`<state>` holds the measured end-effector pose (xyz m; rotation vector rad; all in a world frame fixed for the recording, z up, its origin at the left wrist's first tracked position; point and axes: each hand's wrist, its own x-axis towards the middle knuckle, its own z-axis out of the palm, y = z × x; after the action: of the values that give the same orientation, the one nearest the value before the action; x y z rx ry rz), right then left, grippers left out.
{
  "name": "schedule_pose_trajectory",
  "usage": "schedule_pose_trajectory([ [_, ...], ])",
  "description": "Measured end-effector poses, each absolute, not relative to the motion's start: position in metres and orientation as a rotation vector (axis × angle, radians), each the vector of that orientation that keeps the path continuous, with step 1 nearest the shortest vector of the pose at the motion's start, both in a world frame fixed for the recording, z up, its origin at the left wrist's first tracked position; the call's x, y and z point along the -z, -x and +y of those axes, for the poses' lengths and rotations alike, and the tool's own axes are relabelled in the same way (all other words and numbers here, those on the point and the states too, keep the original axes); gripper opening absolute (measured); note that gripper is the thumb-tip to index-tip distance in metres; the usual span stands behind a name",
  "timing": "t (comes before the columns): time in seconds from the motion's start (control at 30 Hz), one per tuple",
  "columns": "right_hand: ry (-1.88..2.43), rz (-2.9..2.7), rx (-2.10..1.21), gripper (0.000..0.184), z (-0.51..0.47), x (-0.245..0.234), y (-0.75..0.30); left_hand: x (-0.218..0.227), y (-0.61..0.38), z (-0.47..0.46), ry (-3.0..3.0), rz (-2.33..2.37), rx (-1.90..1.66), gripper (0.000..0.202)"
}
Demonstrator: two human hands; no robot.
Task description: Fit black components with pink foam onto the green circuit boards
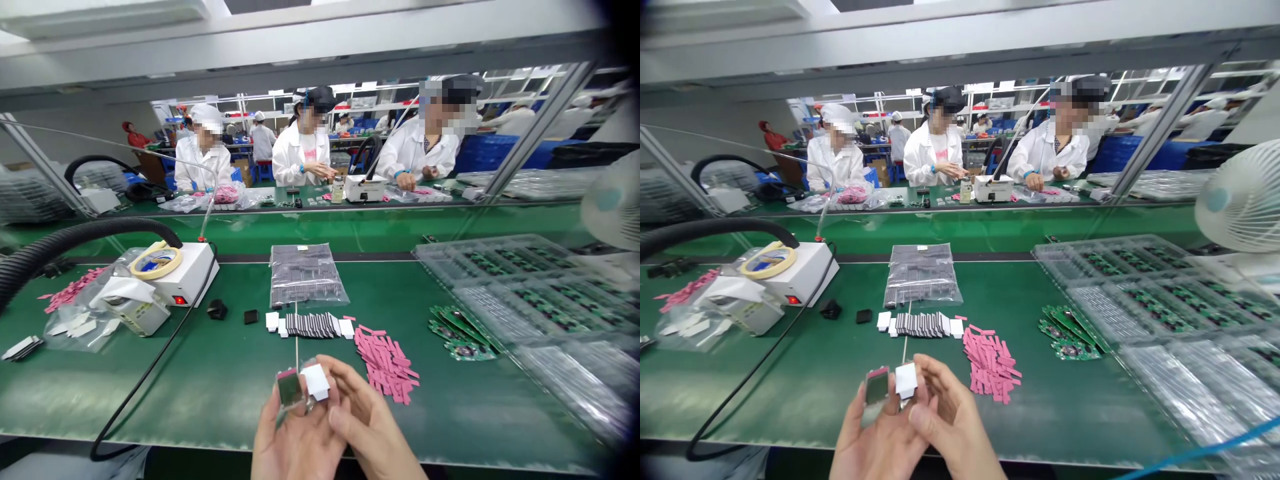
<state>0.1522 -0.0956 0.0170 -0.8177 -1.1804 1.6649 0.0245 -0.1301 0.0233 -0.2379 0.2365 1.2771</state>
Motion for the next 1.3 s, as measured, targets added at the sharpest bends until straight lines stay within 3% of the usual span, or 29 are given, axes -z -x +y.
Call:
schedule_pose_trajectory([
  [0.13,0.698,-0.990,-1.756,0.053,-0.105,-0.019,-0.142,-0.021,-0.044,-0.125,0.276,0.174,-1.232,0.024],
  [0.37,0.719,-1.133,-1.562,0.036,-0.089,-0.033,-0.166,-0.016,-0.041,-0.131,0.272,0.241,-1.165,0.023],
  [0.5,0.892,-1.638,-1.246,0.028,-0.086,-0.054,-0.195,-0.014,-0.038,-0.135,0.270,0.371,-1.127,0.016],
  [0.67,0.959,-2.263,-0.753,0.050,-0.098,-0.076,-0.212,-0.014,-0.042,-0.135,0.182,0.476,-1.126,0.016],
  [0.77,0.909,-2.461,-0.432,0.049,-0.102,-0.077,-0.207,-0.014,-0.044,-0.133,0.165,0.440,-1.107,0.017],
  [0.87,0.877,-2.438,-0.287,0.043,-0.104,-0.071,-0.200,-0.016,-0.044,-0.131,0.183,0.457,-1.124,0.015],
  [1.07,0.851,-2.200,-0.343,0.036,-0.112,-0.055,-0.196,-0.021,-0.044,-0.132,0.158,0.473,-1.146,0.024],
  [1.3,0.661,-2.052,-0.088,0.029,-0.104,-0.039,-0.191,-0.020,-0.044,-0.133,0.124,0.420,-1.109,0.024],
])
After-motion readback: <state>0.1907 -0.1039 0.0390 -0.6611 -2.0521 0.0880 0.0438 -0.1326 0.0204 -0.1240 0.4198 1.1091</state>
